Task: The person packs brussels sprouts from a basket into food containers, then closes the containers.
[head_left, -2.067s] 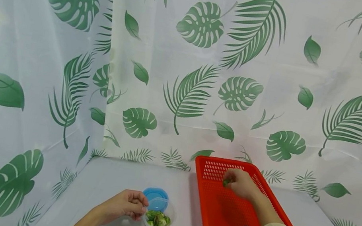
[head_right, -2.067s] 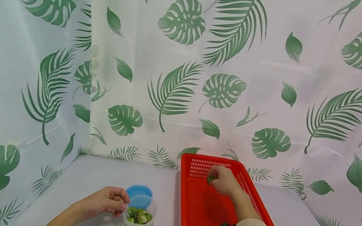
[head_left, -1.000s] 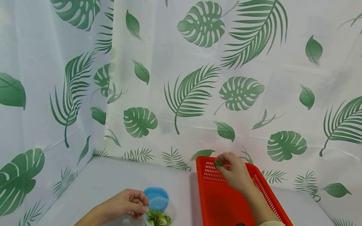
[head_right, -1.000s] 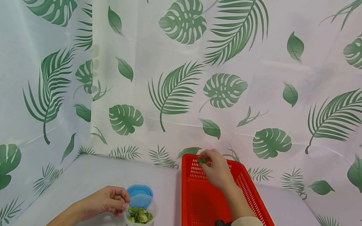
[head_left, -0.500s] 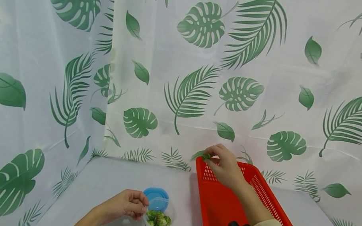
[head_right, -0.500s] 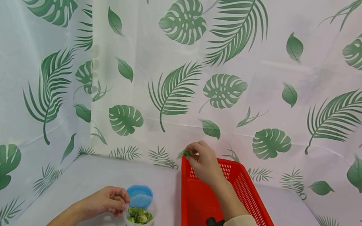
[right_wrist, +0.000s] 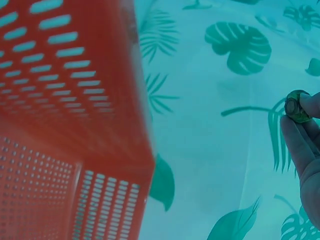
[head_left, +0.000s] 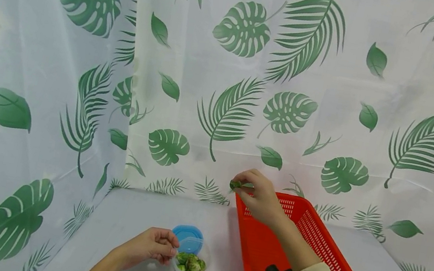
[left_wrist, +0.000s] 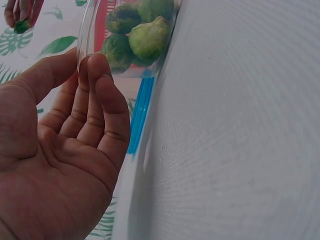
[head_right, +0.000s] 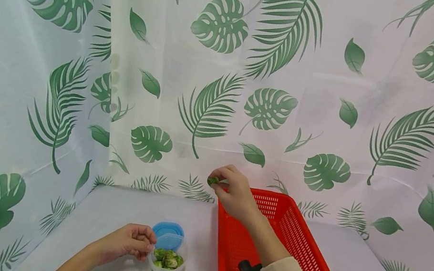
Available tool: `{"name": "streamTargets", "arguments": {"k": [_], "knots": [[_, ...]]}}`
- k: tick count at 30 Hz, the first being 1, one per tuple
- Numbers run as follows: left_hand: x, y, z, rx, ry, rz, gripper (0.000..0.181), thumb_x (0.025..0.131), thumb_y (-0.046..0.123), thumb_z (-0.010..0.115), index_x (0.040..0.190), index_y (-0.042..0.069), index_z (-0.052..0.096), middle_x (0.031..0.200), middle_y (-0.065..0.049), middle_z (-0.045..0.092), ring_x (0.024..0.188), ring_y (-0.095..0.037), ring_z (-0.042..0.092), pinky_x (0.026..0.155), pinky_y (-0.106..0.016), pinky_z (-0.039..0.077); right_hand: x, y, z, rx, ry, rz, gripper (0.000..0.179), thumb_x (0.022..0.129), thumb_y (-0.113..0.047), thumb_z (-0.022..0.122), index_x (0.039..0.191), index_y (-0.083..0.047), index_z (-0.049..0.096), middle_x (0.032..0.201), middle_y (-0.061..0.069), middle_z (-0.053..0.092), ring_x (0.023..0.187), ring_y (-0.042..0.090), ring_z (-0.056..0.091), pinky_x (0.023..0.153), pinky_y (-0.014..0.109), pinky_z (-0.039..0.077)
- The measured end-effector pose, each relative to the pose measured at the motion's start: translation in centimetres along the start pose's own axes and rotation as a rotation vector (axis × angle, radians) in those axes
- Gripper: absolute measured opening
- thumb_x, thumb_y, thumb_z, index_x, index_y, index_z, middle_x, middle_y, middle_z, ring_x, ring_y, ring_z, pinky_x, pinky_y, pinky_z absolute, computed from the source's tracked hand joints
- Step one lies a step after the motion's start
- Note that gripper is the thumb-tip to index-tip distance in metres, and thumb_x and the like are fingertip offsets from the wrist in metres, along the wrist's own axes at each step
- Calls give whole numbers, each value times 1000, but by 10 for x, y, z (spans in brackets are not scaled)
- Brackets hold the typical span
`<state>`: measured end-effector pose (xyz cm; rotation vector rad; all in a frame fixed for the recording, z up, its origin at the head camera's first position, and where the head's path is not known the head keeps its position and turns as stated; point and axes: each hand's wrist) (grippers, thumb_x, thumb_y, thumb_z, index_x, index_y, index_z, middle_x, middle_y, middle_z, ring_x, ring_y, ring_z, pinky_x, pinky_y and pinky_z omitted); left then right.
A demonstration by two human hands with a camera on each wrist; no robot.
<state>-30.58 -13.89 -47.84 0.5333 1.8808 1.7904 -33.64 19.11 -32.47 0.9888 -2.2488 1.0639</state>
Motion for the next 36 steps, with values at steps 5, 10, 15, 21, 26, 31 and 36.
{"name": "streamTargets", "arguments": {"k": [5, 10, 15, 21, 26, 31, 36], "knots": [[0, 1, 1, 1, -2, 6, 35, 97, 14, 73, 121, -8, 61, 90, -1, 73, 78, -13, 69, 73, -30, 58, 2, -8, 6, 45, -1, -13, 24, 94, 8, 69, 113, -7, 72, 113, 9, 68, 104, 24, 70, 89, 39, 62], [-1, 2, 1, 3, -4, 8, 34, 97, 14, 72, 121, -7, 62, 90, -1, 73, 78, -12, 68, 73, -29, 58, 4, -15, 11, 72, -8, -27, 23, 95, 8, 67, 113, -6, 72, 113, 8, 68, 106, 23, 69, 90, 41, 61], [0, 1, 1, 0, -3, 6, 37, 97, 14, 73, 123, -9, 61, 91, -1, 73, 79, -12, 69, 73, -29, 58, 5, -21, 15, 95, -15, -37, 23, 96, 7, 67, 113, -6, 72, 114, 8, 68, 106, 24, 69, 90, 43, 61], [0, 1, 1, 1, 0, 3, 37, 97, 14, 73, 123, -9, 60, 92, -2, 73, 79, -13, 68, 73, -29, 58, 5, -23, 19, 120, -16, -43, 22, 96, 5, 68, 114, -6, 72, 113, 9, 68, 104, 23, 69, 90, 36, 61], [0, 1, 1, 1, 1, 4, 34, 98, 14, 72, 122, -8, 61, 95, -1, 72, 79, -12, 68, 73, -30, 58, 5, -27, 23, 140, -14, -24, 21, 96, 4, 69, 114, -7, 72, 113, 9, 68, 104, 24, 69, 90, 36, 61], [-1, 2, 1, 6, 0, 7, 33, 99, 13, 70, 122, -9, 61, 95, -1, 71, 79, -12, 67, 74, -29, 58, 4, -28, 27, 153, -9, -14, 20, 96, 3, 69, 114, -6, 72, 113, 9, 68, 105, 25, 68, 90, 35, 62], [0, 0, 1, 7, -4, 9, 33, 100, 13, 69, 123, -9, 60, 95, -1, 71, 78, -11, 66, 74, -29, 57, 2, -29, 31, 171, -12, 5, 21, 96, 2, 70, 114, -8, 73, 113, 8, 68, 106, 24, 67, 90, 34, 62]]}}
Point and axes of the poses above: each hand's wrist, its own x-axis towards the middle knuckle, its own z-axis out of the palm, y = z × x
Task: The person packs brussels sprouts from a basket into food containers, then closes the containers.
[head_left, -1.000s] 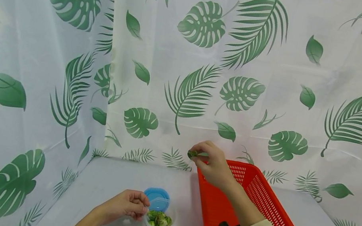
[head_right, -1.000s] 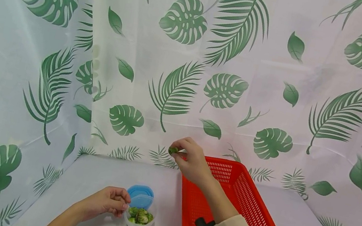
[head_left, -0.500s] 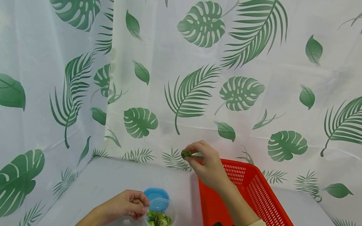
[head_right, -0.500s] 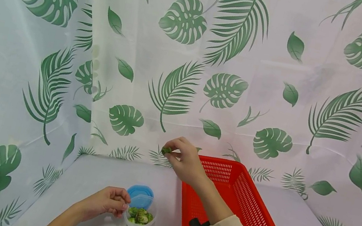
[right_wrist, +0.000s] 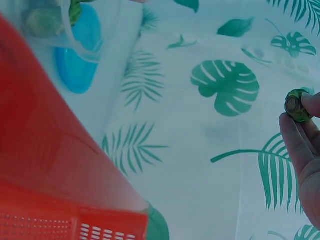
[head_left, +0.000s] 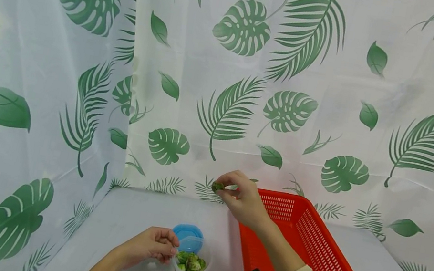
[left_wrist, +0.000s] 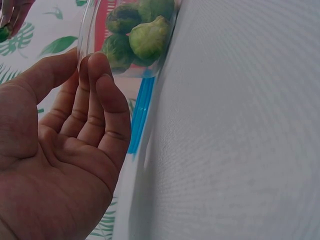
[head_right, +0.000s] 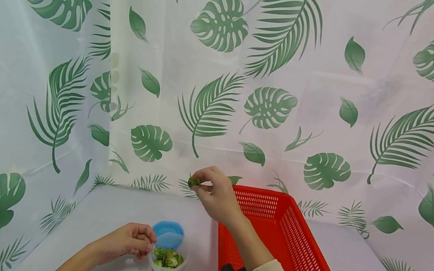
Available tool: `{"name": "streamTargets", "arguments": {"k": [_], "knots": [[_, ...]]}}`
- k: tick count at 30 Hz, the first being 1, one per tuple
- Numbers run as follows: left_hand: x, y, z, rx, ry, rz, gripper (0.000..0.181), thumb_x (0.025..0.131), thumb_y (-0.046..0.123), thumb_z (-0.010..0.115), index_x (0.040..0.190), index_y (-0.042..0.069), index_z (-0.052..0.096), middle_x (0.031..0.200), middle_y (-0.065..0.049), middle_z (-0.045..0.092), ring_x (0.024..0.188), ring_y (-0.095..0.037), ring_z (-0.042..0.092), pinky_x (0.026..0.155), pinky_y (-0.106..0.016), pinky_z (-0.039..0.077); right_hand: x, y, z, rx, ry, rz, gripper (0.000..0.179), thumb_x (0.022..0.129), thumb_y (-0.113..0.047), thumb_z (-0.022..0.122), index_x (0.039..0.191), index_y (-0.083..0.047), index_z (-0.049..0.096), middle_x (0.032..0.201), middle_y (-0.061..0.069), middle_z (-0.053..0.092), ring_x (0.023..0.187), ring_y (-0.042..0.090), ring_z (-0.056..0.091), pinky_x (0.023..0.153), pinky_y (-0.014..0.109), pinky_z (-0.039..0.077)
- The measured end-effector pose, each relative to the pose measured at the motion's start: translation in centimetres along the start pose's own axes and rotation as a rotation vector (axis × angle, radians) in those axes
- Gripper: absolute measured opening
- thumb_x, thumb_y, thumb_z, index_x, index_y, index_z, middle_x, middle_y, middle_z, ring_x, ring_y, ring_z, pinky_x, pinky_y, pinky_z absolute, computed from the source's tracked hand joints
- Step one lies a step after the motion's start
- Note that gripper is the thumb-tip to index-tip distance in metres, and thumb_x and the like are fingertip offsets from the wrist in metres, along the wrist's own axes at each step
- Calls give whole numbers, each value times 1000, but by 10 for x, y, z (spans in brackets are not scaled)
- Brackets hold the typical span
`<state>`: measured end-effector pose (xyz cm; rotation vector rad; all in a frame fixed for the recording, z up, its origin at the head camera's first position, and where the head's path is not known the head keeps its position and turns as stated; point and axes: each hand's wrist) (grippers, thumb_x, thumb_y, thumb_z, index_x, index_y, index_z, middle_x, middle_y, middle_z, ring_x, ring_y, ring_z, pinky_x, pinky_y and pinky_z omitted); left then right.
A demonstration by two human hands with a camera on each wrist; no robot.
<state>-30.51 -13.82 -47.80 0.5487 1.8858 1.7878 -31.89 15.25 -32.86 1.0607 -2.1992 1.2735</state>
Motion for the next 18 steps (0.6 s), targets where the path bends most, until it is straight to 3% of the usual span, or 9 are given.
{"name": "streamTargets", "arguments": {"k": [18], "knots": [[0, 1, 1, 2, 8, -9, 33, 99, 13, 69, 122, -9, 61, 94, -1, 71, 79, -12, 68, 74, -30, 58, -5, -1, 18, 75, -23, 49, 19, 96, 0, 71, 114, -9, 71, 112, 8, 69, 106, 26, 69, 89, 31, 61]]}}
Point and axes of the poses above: each hand's wrist, its own x-axis towards the middle knuckle, its own z-axis out of the palm, y = z × x
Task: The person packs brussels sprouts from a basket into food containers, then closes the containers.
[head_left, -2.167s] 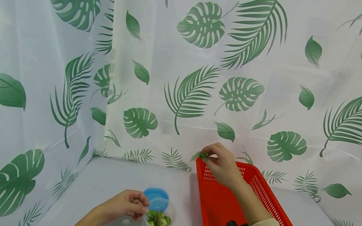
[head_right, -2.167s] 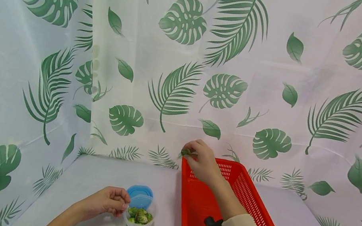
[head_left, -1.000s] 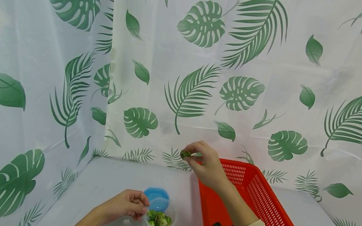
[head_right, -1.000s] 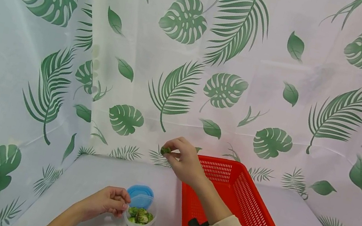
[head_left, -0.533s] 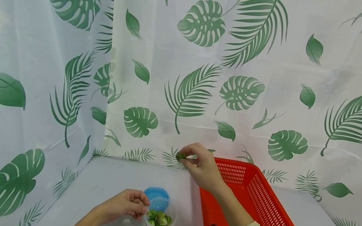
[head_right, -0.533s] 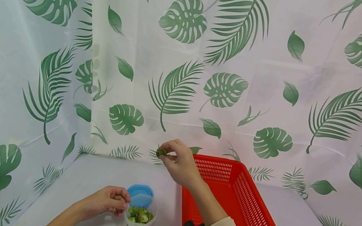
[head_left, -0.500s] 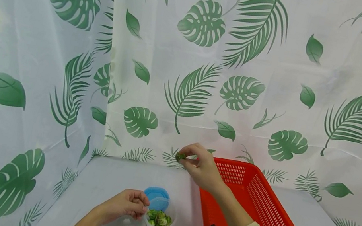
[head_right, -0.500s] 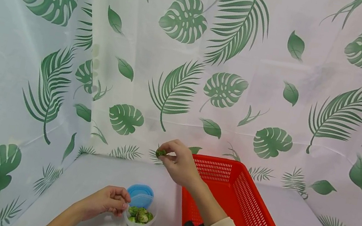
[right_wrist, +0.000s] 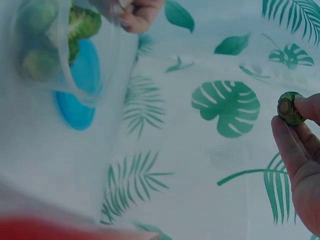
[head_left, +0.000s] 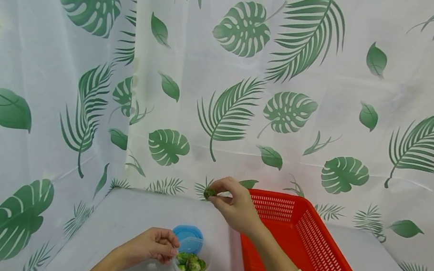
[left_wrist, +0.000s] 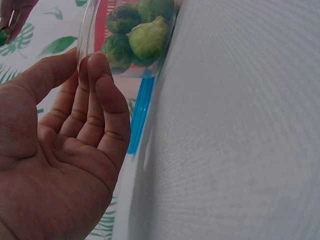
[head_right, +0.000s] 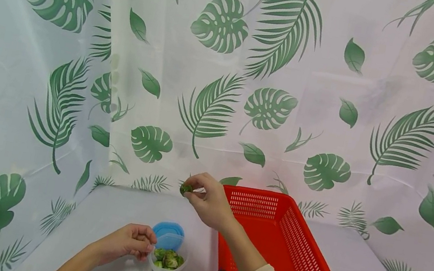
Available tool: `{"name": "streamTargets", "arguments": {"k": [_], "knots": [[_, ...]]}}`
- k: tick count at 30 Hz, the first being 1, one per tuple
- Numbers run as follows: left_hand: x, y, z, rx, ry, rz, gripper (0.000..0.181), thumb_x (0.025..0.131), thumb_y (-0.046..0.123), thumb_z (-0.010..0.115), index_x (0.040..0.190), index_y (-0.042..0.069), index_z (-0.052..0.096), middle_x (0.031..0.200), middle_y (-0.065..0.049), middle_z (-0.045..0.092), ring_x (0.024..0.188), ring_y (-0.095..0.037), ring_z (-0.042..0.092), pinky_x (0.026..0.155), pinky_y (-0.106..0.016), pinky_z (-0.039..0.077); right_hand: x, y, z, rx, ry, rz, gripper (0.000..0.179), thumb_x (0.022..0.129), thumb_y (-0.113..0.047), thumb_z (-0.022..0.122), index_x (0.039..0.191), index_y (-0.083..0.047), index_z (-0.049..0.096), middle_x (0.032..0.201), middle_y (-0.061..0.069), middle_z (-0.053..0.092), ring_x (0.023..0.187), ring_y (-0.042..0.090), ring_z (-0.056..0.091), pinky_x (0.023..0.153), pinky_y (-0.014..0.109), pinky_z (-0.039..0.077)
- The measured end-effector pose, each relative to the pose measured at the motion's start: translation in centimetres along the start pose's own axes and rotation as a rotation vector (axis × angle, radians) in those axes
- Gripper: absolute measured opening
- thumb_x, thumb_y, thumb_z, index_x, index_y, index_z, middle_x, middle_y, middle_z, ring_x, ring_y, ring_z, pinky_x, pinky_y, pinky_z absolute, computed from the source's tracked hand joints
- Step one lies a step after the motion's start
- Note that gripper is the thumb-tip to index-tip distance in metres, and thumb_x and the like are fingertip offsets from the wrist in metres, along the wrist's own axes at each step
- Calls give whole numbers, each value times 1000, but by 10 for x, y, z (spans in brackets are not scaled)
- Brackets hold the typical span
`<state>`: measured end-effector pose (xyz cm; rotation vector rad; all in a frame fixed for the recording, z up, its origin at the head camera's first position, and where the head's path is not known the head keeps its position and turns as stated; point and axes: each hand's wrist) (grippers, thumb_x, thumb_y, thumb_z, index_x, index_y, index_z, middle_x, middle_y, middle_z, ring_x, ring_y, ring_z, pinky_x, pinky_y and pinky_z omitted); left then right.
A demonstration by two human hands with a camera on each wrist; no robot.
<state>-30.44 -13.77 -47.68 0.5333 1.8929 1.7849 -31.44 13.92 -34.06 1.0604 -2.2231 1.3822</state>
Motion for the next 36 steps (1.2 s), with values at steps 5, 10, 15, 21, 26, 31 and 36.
{"name": "streamTargets", "arguments": {"k": [5, 10, 15, 21, 26, 31, 36], "knots": [[1, 0, 1, -2, -4, 4, 32, 99, 12, 69, 123, -9, 60, 92, 0, 72, 78, -12, 68, 74, -30, 59, -4, 5, 7, 5, -19, 32, 20, 96, -2, 72, 114, -10, 72, 111, 7, 69, 105, 25, 70, 88, 31, 61], [2, -1, 0, -5, -9, 11, 34, 98, 12, 70, 123, -9, 61, 90, 0, 72, 78, -12, 68, 74, -30, 59, -9, 9, 11, 16, -52, 53, 22, 97, -2, 71, 117, -8, 70, 113, 8, 70, 106, 27, 70, 89, 30, 61], [3, -2, 0, -5, -7, 14, 34, 97, 13, 71, 122, -8, 61, 89, 0, 72, 77, -12, 68, 73, -30, 59, -15, 14, 15, 24, -106, 70, 20, 97, -1, 70, 116, -8, 70, 113, 10, 70, 105, 27, 71, 88, 31, 61], [2, -3, -1, -7, 1, 11, 29, 98, 13, 70, 119, -6, 63, 91, 0, 72, 77, -12, 68, 73, -30, 59, -19, 19, 20, -21, -161, 81, 17, 97, -2, 70, 112, -10, 72, 111, 6, 69, 103, 23, 70, 86, 29, 62], [1, -4, -1, -8, 3, 7, 31, 98, 14, 71, 120, -7, 62, 93, -1, 71, 77, -12, 69, 73, -30, 59, -21, 20, 23, -68, -223, 111, 16, 96, -3, 71, 109, -13, 72, 110, 3, 70, 101, 20, 69, 86, 29, 61], [2, -4, -1, -12, 1, 10, 34, 97, 14, 72, 120, -8, 61, 91, -1, 72, 77, -12, 68, 73, -30, 59, -23, 21, 24, -122, -272, 122, 14, 96, -4, 72, 107, -13, 73, 106, 1, 70, 99, 17, 70, 87, 28, 61], [2, -4, -2, -13, -1, 13, 34, 96, 14, 73, 120, -8, 61, 89, 0, 73, 77, -12, 68, 73, -30, 59, -23, 24, 25, -168, -333, 128, 14, 96, -5, 74, 105, -14, 74, 103, -2, 72, 96, 12, 71, 87, 24, 59]]}}
Point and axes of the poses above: each hand's wrist, its own x-axis towards the middle knuckle, its own z-axis out of the palm, y = z × x
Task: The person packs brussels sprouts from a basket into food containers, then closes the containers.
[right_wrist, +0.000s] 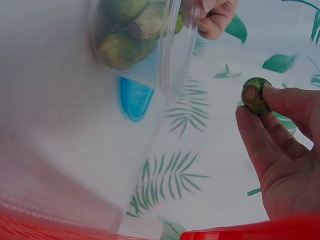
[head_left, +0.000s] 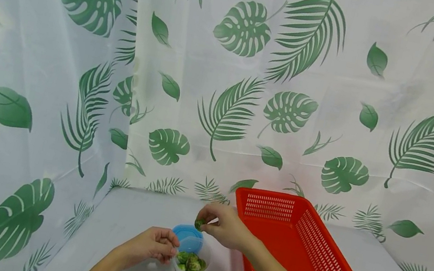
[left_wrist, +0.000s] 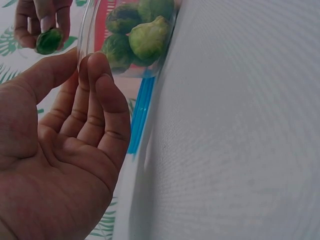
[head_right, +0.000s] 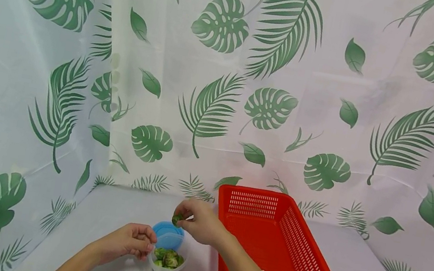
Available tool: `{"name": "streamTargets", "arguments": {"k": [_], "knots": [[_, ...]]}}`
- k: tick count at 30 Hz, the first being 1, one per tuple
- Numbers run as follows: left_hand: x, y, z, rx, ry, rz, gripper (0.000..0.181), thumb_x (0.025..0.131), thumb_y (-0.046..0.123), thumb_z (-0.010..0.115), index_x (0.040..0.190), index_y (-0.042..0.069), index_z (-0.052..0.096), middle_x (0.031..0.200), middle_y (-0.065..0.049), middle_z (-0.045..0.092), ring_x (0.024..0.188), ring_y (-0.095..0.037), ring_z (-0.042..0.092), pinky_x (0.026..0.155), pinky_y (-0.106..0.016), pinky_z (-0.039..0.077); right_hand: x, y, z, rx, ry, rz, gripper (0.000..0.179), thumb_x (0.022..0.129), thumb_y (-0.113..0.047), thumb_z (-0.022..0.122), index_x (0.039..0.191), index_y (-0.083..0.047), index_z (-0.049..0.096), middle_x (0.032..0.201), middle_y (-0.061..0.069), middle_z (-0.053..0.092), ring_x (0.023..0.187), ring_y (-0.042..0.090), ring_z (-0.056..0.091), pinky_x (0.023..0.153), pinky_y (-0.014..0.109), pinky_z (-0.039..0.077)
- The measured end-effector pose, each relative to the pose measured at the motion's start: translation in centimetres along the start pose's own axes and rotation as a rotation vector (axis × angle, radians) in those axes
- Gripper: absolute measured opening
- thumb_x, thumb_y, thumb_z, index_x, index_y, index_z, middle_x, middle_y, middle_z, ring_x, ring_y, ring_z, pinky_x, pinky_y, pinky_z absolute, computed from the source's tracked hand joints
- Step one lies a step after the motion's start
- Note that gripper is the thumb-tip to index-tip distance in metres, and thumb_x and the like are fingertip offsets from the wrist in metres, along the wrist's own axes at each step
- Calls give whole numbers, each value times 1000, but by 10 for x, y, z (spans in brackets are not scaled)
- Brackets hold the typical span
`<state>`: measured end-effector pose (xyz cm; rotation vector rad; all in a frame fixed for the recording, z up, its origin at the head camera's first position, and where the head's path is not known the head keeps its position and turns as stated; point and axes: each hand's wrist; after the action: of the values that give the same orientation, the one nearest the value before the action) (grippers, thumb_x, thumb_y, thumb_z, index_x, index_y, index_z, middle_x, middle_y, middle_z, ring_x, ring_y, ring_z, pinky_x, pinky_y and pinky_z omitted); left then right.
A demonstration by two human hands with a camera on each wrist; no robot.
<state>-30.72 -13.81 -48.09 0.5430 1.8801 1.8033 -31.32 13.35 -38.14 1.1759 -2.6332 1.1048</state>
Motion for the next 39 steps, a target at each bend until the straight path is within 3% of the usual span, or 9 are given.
{"name": "streamTargets", "arguments": {"k": [10, 17, 30, 39], "knots": [[1, 0, -1, 5, 2, -5, 28, 97, 14, 73, 117, -3, 64, 88, -1, 73, 77, -12, 68, 73, -30, 59, 0, 3, 1, -11, -108, 13, 15, 95, -1, 73, 107, -11, 74, 103, 2, 73, 99, 15, 72, 82, 19, 58], [1, 0, 0, 5, -1, -4, 35, 97, 14, 72, 121, -9, 61, 89, 0, 72, 77, -12, 68, 74, -30, 59, -1, 3, 1, 12, -181, 31, 16, 95, 0, 72, 106, -10, 74, 104, 2, 73, 99, 12, 72, 82, 19, 58], [0, 1, 0, 14, 3, -5, 34, 97, 15, 73, 121, -7, 62, 88, -1, 73, 77, -13, 69, 74, -31, 59, -2, 2, 3, -12, -255, 8, 12, 94, -2, 74, 104, -9, 74, 100, 3, 75, 93, 9, 71, 82, 18, 57], [0, 1, -1, 13, -6, -3, 34, 97, 17, 74, 120, -5, 62, 89, 0, 73, 77, -13, 69, 74, -31, 59, -3, 4, 4, -65, -310, 29, 13, 93, -2, 75, 103, -12, 75, 95, -7, 73, 88, 1, 66, 83, 18, 56]]}}
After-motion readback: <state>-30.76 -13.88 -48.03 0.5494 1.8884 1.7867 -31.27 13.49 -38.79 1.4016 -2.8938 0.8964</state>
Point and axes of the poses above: each hand's wrist, its own x-axis towards the middle knuckle, its own z-axis out of the palm, y = z × x
